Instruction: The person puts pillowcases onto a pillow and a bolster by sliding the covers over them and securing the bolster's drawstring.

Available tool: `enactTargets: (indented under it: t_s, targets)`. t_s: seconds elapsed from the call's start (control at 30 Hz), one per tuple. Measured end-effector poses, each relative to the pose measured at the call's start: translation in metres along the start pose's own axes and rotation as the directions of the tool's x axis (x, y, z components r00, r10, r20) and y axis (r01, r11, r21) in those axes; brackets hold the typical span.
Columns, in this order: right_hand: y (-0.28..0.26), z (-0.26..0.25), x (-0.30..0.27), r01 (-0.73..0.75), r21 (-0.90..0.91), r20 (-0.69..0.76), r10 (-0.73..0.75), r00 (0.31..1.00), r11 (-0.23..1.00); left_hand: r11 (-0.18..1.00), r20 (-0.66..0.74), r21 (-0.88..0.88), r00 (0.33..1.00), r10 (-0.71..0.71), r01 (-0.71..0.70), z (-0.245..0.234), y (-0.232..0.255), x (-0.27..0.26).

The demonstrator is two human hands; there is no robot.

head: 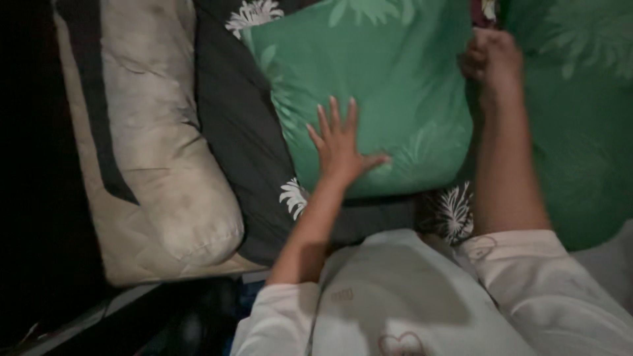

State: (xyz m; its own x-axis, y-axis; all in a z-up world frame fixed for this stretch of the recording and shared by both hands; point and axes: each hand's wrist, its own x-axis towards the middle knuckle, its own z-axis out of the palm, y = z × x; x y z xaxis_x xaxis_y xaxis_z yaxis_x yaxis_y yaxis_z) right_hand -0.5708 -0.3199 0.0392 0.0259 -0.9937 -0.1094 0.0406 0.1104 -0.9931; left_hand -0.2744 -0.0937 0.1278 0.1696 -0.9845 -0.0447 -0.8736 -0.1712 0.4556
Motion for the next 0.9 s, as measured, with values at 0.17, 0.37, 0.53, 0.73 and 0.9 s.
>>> enactTargets:
  t_s: [0.17,0.37,0.53,0.73,0.9]
  targets:
    - [0.067,-0.058,-0.015,0.015,-0.414,0.011,-0.011,1.000,0.910,0.997,-0.163,-0.036,0.984,-0.077,0.073,0.047,-0.033,0.036]
    - [0.045,-0.065,-0.047,-0.143,-0.544,0.083,0.222,0.972,0.827,0.991,-0.092,-0.082,0.990,-0.109,0.102,0.099,-0.038,0.059]
    - [0.130,-0.039,-0.072,-0.009,-0.712,0.205,0.219,0.954,0.703,0.995,0.051,0.040,0.995,0.084,-0.086,0.120,-0.020,0.027]
    - [0.160,-0.022,-0.092,-0.069,-0.900,0.103,0.365,0.925,0.429,0.978,0.114,0.188,0.991,0.063,-0.084,0.132,-0.026,0.019]
    - [0.182,0.030,-0.125,0.331,-0.884,0.466,0.567,0.679,0.331,0.986,0.094,0.161,0.995,0.015,-0.030,0.147,-0.026,0.023]
